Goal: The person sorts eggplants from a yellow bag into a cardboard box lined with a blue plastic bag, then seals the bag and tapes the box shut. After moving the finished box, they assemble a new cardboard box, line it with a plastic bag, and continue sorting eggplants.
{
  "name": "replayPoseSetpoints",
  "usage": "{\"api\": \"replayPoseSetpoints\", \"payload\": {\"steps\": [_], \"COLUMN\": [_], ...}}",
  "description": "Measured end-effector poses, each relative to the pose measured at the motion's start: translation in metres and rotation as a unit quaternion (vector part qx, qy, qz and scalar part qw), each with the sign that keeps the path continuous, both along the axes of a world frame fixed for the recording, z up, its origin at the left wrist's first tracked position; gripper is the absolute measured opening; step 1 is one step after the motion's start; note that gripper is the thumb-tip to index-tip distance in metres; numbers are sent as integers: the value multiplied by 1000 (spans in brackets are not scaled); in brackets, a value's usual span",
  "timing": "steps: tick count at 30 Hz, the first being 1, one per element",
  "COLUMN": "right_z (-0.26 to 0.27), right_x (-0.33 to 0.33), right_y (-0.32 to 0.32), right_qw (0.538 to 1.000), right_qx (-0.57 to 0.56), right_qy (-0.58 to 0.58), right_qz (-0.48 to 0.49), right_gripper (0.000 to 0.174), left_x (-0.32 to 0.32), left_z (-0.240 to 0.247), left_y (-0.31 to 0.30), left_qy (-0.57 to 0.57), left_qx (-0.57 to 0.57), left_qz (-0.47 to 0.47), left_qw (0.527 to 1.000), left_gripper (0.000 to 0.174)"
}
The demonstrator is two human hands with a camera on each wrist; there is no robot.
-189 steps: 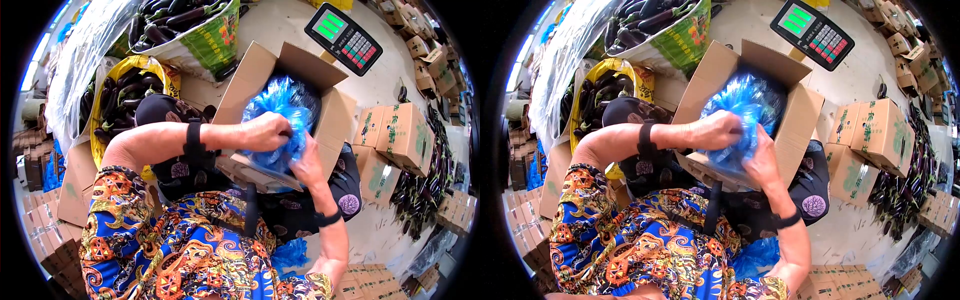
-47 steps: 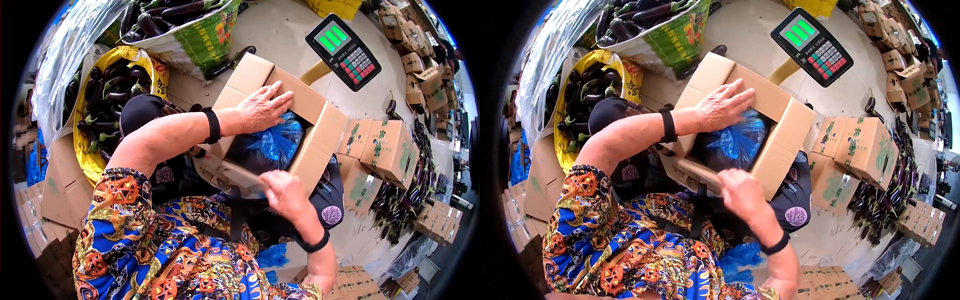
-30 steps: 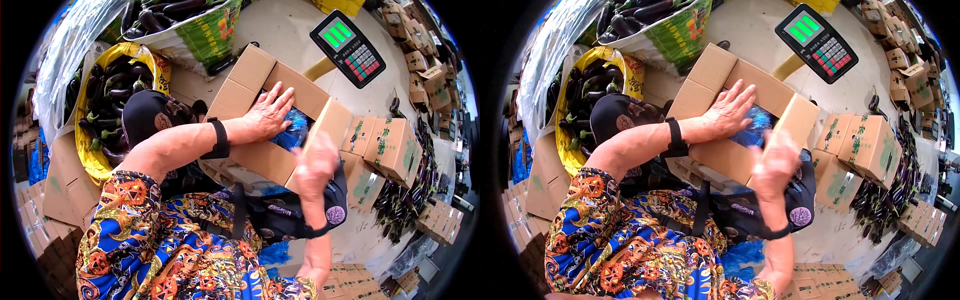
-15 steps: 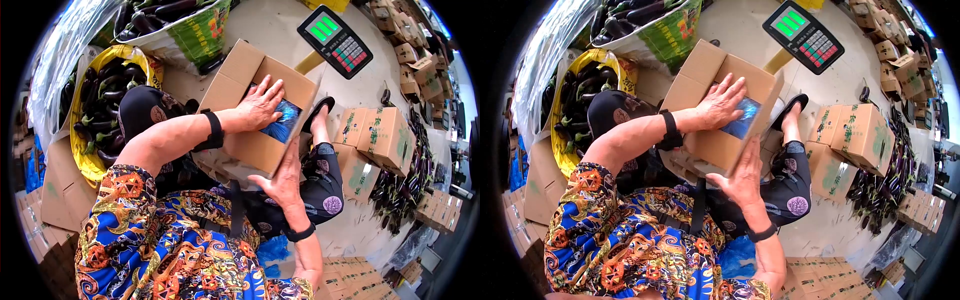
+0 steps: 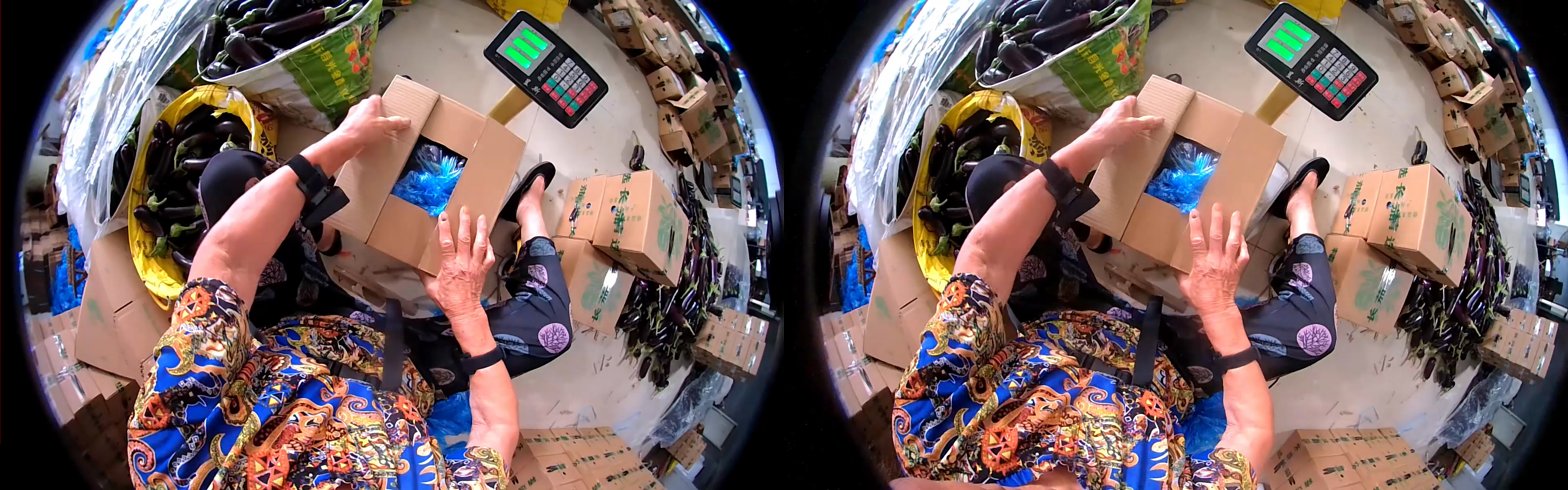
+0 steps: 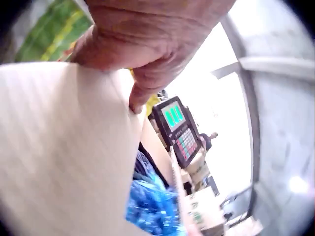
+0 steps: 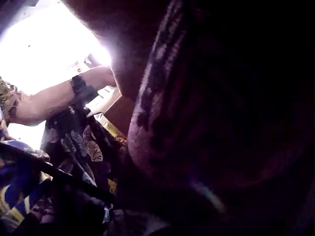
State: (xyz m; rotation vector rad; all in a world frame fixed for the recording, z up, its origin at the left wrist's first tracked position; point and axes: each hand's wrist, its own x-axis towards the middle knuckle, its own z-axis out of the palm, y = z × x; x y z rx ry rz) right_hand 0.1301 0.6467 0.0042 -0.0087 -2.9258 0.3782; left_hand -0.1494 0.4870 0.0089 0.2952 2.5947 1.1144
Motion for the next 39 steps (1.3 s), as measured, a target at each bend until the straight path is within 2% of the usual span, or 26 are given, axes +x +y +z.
{"api": "replayPoseSetpoints", "payload": {"steps": [3, 4, 5, 7, 9, 11, 13, 14, 15, 17, 19, 21, 23, 24, 27, 29, 31, 33, 35, 37, 39], "right_z": [0, 2, 3, -4, -7, -3, -5, -8, -12, -9, -2, 3, 10, 28, 69, 123, 165, 189, 186, 178, 160], "right_x": [-4, -10, -19, -38, -54, -59, -55, -56, -56, -57, -55, -55, -35, -22, 26, 46, 63, 71, 77, 71, 59], "right_y": [-1, -3, -4, -7, -7, -4, -4, -5, -5, 0, -4, -5, -6, -8, 7, 19, 41, 68, 105, 137, 159], "right_qw": [1000, 999, 999, 999, 998, 998, 999, 999, 999, 999, 999, 1000, 998, 997, 983, 979, 959, 934, 910, 924, 929], "right_qx": [-14, -27, -37, -15, -11, -20, -16, -7, 5, 14, -5, 3, 6, -18, -151, -180, -224, -256, -303, -240, -229], "right_qy": [0, -4, -1, 13, 30, 28, 20, 19, 17, 7, -16, -18, -59, -72, -105, -88, -102, -98, -86, -118, -143], "right_qz": [-24, -23, -18, -29, -50, -55, -48, -46, -43, -34, -29, -21, 0, 8, 14, -39, -144, -230, -269, -275, -252], "right_gripper": [104, 105, 105, 109, 111, 109, 109, 110, 112, 112, 111, 109, 108, 94, 71, 54, 51, 51, 50, 48, 48], "left_x": [-8, -5, 2, 18, 13, 6, 27, 38, 47, 58, 51, 31, 28, 29, 31, 32, 32, 33, 34, 35, 32], "left_z": [18, 38, 42, 57, 46, 35, 20, 17, -9, -27, -20, -20, -23, -22, -20, -13, -22, -18, -16, -13, -6], "left_y": [11, 29, 44, 63, 71, 79, 101, 102, 104, 108, 101, 92, 91, 91, 88, 85, 89, 90, 90, 93, 98], "left_qy": [62, 138, 147, 201, 243, 120, 158, 139, 264, 351, 389, 384, 395, 404, 418, 400, 396, 347, 338, 321, 294], "left_qx": [176, 48, -3, -8, 39, 161, 35, -3, -52, -100, -77, -80, -71, -69, -61, -70, -100, -110, -129, -144, -155], "left_qz": [-123, -162, -173, -164, -184, -211, -164, -214, -261, -271, -279, -328, -326, -320, -304, -305, -277, -279, -289, -303, -314], "left_qw": [975, 976, 974, 966, 952, 957, 973, 967, 927, 891, 875, 859, 856, 854, 854, 861, 870, 889, 886, 886, 890], "left_gripper": [47, 42, 46, 49, 56, 65, 76, 76, 75, 71, 66, 63, 60, 60, 58, 57, 57, 58, 60, 61, 61]}}
